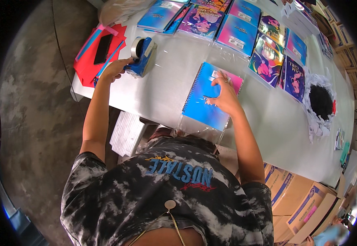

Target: The person repeatedly picks up stacks of notebooks, places them into clear plastic bags, seals the bags, and sets them aside. The process is repeated for multiple stacks throughout the clip.

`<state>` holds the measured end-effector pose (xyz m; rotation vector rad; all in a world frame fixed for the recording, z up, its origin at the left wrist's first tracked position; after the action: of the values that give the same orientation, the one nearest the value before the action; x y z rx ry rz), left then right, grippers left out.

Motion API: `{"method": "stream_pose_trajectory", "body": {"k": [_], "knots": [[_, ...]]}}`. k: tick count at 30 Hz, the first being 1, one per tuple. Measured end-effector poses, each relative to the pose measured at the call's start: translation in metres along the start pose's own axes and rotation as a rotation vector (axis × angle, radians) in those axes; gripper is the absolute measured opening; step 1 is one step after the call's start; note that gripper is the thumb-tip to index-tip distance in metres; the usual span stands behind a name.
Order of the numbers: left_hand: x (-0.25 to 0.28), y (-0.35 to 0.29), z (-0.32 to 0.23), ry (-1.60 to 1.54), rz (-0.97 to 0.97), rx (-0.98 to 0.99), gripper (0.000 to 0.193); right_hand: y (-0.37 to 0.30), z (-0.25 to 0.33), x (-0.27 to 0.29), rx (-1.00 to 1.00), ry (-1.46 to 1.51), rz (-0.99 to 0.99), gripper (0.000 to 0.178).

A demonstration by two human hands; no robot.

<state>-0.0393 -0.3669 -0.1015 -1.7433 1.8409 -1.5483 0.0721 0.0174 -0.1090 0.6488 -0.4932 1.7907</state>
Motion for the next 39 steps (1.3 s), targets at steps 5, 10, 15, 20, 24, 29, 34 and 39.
{"method": "stream_pose_trajectory", "body": {"k": [5,10,15,20,24,29,34,39], "knots": [[-0.007,0.003,0.03,-0.676,0.462,-0.394,0.032,-0.001,0.006,0.006,-0.029,0.032,-0.056,0.072],[0.015,0.039,0.115,-0.397,-0.018,-0.298,0.023,0.001,0.012,0.009,-0.055,0.137,-0.085,0.083],[-0.023,-0.049,-0.038,-0.377,-0.282,-0.705,0.025,-0.002,0.007,0.017,-0.026,-0.098,-0.075,0.095],[-0.215,-0.086,-0.121,0.779,0.213,-0.644,0.039,0.001,0.002,0.01,0.007,-0.141,-0.049,0.115],[-0.207,-0.089,-0.137,1.169,-0.291,-0.681,0.049,-0.003,-0.005,0.014,0.006,-0.135,-0.054,0.12],[-0.182,0.038,-0.051,0.157,0.05,-0.783,0.084,-0.028,-0.071,0.001,-0.5,-0.334,-0.46,0.112],[-0.223,-0.082,-0.042,-0.366,0.39,-0.635,0.082,-0.046,-0.006,0.029,0.084,0.743,-0.698,0.083],[-0.176,-0.155,-0.081,-0.549,0.228,-1.056,0.057,-0.047,0.062,0.066,0.367,0.665,-0.908,0.068]]}}
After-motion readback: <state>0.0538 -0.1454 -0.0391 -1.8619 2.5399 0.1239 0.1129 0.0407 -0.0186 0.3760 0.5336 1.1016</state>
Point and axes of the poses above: each hand's wrist, its own y-axis towards the middle knuckle, its own x-axis out of the back of the hand, z = x × y, the point moved 4 cm from there along y, towards the middle knuckle, and after that the axes turned 11 degrees about x, right-handed, at the moved point
